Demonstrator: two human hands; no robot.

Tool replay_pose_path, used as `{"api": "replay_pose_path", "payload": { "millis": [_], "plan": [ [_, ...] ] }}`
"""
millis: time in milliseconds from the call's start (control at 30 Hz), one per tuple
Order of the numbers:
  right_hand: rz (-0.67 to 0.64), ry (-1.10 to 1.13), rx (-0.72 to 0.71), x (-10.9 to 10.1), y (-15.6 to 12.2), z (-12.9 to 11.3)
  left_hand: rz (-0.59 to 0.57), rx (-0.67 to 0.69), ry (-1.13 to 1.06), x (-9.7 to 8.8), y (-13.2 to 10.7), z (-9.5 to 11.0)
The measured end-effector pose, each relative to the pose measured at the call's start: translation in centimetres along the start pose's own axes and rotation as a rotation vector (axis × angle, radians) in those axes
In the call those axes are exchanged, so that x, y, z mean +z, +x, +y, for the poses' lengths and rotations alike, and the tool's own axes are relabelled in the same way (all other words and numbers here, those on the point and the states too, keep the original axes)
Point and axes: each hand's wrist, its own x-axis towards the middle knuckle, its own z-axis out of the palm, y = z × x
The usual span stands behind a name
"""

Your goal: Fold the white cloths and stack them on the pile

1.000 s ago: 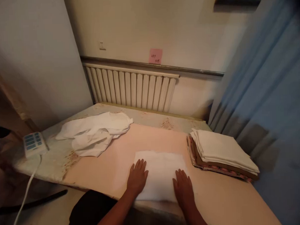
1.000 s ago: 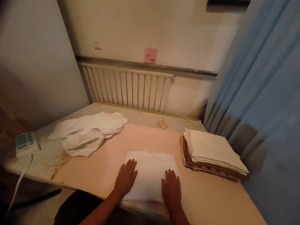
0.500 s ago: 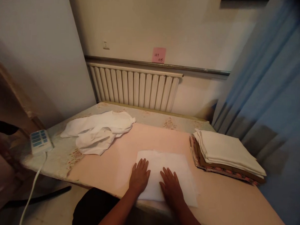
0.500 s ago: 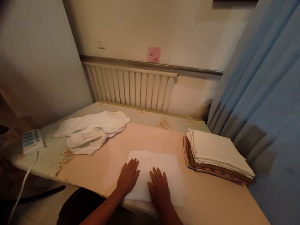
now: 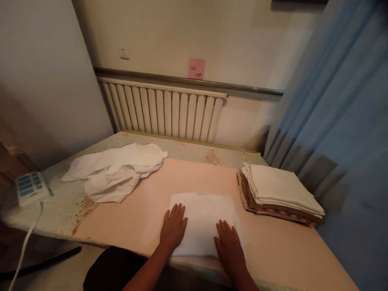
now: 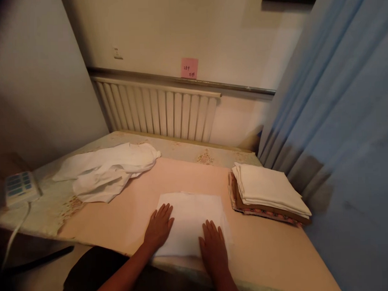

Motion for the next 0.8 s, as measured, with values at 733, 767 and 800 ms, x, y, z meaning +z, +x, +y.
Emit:
{"api": "replay_pose_path", "payload": {
  "millis": [733, 767, 800],
  "plan": [
    [0.207, 1.58, 1.278, -8.8, -7.0, 0.9, -0.036, 0.002, -0.019, 0.5, 0.6, -0.1],
    [0.198, 1.602, 1.278, -8.6, -7.0, 0.9, -0.038, 0.001, -0.017, 0.4, 0.6, -0.1],
    [0.19, 1.608, 1.276, -8.3, -6.9, 1.0, -0.04, 0.0, -0.014, 0.4, 0.7, 0.0]
  ]
}}
